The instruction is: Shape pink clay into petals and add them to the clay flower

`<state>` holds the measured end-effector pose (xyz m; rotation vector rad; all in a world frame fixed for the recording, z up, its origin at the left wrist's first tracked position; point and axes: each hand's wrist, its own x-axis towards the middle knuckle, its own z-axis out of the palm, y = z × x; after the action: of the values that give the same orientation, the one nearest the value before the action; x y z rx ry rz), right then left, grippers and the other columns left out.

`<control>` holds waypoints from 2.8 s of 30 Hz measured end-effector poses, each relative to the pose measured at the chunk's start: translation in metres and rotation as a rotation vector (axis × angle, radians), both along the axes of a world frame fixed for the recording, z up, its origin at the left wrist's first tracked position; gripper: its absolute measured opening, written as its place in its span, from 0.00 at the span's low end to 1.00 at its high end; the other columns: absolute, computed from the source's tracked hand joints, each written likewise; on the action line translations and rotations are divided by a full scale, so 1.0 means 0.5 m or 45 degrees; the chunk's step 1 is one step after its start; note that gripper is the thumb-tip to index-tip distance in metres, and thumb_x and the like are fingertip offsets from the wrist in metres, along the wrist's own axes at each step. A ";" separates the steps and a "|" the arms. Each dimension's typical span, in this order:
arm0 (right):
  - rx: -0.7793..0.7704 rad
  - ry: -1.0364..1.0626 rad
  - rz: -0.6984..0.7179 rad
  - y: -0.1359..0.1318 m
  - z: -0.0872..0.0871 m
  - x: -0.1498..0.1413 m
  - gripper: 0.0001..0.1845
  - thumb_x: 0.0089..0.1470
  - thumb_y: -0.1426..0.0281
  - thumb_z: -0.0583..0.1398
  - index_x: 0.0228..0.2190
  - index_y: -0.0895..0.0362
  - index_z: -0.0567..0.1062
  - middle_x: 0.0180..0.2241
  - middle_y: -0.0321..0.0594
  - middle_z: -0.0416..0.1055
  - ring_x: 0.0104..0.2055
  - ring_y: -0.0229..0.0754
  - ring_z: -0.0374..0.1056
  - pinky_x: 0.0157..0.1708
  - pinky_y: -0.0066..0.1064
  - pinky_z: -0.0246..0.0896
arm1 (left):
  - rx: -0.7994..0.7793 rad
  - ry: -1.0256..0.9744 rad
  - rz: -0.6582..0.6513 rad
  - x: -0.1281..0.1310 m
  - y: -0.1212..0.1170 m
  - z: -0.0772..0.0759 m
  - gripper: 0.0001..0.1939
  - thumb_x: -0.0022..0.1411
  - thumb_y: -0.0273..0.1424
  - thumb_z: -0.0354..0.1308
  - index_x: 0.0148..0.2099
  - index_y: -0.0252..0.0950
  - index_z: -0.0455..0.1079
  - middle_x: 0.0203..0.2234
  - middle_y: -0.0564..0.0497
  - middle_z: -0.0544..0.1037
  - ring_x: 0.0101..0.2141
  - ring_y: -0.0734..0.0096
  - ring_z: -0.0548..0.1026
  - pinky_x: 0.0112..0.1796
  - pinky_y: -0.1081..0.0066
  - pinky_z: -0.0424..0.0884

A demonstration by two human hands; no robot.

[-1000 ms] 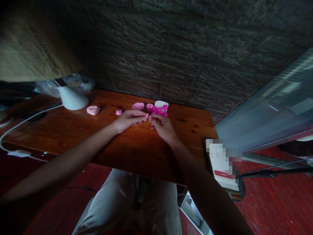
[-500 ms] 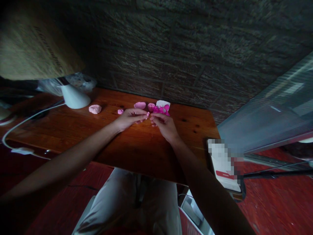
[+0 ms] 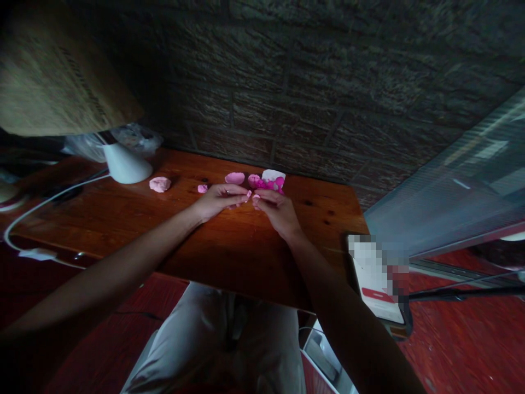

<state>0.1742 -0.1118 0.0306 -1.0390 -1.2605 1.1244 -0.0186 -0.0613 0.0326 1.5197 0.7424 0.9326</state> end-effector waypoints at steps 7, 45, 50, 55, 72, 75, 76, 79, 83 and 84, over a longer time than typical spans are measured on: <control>0.010 -0.016 -0.040 0.002 -0.003 0.005 0.16 0.43 0.59 0.73 0.36 0.50 0.84 0.38 0.37 0.82 0.37 0.42 0.76 0.45 0.42 0.73 | 0.071 0.018 0.007 -0.002 0.003 -0.008 0.19 0.51 0.40 0.71 0.42 0.33 0.81 0.32 0.47 0.82 0.28 0.76 0.72 0.26 0.76 0.63; 0.029 -0.014 -0.071 -0.006 0.009 -0.008 0.14 0.43 0.61 0.73 0.34 0.50 0.82 0.37 0.37 0.82 0.38 0.43 0.76 0.44 0.39 0.72 | -0.004 -0.030 0.019 0.008 -0.001 -0.008 0.15 0.51 0.37 0.72 0.41 0.36 0.83 0.29 0.49 0.81 0.26 0.77 0.68 0.25 0.76 0.59; 0.026 0.001 -0.050 -0.008 0.013 -0.009 0.16 0.42 0.61 0.73 0.36 0.50 0.83 0.38 0.37 0.82 0.39 0.43 0.76 0.43 0.38 0.73 | -0.016 -0.056 0.052 0.008 -0.005 -0.004 0.15 0.50 0.38 0.72 0.40 0.36 0.83 0.31 0.48 0.81 0.28 0.76 0.68 0.25 0.76 0.59; 0.047 -0.027 -0.058 -0.008 0.012 -0.009 0.15 0.44 0.60 0.72 0.36 0.50 0.83 0.39 0.37 0.82 0.42 0.45 0.76 0.41 0.37 0.73 | -0.022 -0.073 0.048 0.009 -0.004 -0.004 0.16 0.49 0.39 0.72 0.40 0.35 0.83 0.30 0.48 0.81 0.27 0.76 0.68 0.25 0.76 0.58; 0.095 -0.024 -0.152 -0.002 0.003 -0.009 0.13 0.45 0.62 0.72 0.35 0.52 0.83 0.38 0.38 0.82 0.39 0.43 0.76 0.41 0.37 0.73 | -0.015 -0.109 0.034 0.009 -0.006 -0.005 0.16 0.50 0.37 0.73 0.41 0.36 0.83 0.30 0.49 0.81 0.27 0.78 0.69 0.25 0.77 0.60; 0.102 -0.038 -0.177 -0.001 0.001 -0.008 0.12 0.46 0.63 0.71 0.35 0.52 0.82 0.38 0.37 0.82 0.39 0.43 0.76 0.41 0.38 0.73 | -0.027 -0.094 0.042 0.009 -0.006 -0.006 0.15 0.50 0.37 0.73 0.40 0.36 0.83 0.27 0.50 0.80 0.26 0.77 0.68 0.25 0.76 0.60; 0.101 -0.042 -0.179 -0.001 0.000 -0.007 0.12 0.46 0.63 0.71 0.35 0.51 0.82 0.38 0.37 0.82 0.39 0.43 0.76 0.41 0.38 0.73 | -0.030 -0.091 0.045 0.009 -0.006 -0.006 0.15 0.50 0.37 0.73 0.40 0.36 0.83 0.27 0.50 0.80 0.26 0.77 0.68 0.25 0.76 0.60; 0.099 -0.034 -0.181 -0.001 0.000 -0.008 0.12 0.45 0.63 0.71 0.34 0.52 0.83 0.38 0.37 0.82 0.38 0.42 0.76 0.41 0.38 0.73 | -0.039 -0.095 0.057 0.010 -0.007 -0.004 0.15 0.49 0.36 0.73 0.40 0.36 0.83 0.29 0.49 0.80 0.27 0.76 0.69 0.25 0.76 0.60; 0.100 -0.038 -0.180 -0.001 0.000 -0.010 0.12 0.46 0.62 0.71 0.35 0.51 0.82 0.38 0.37 0.82 0.38 0.42 0.76 0.40 0.37 0.73 | -0.033 -0.077 0.063 0.009 -0.007 -0.004 0.15 0.50 0.36 0.73 0.40 0.36 0.83 0.27 0.50 0.80 0.27 0.76 0.69 0.25 0.76 0.60; 0.102 -0.043 -0.178 -0.001 0.000 -0.010 0.12 0.46 0.62 0.71 0.35 0.51 0.82 0.38 0.37 0.82 0.39 0.43 0.76 0.40 0.37 0.73 | -0.023 -0.068 0.061 0.009 -0.007 -0.004 0.15 0.50 0.36 0.72 0.40 0.36 0.83 0.27 0.50 0.79 0.27 0.76 0.69 0.25 0.76 0.60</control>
<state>0.1691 -0.1125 0.0308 -1.0725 -1.2301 0.9459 -0.0143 -0.0650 0.0307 1.4614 0.7495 0.9957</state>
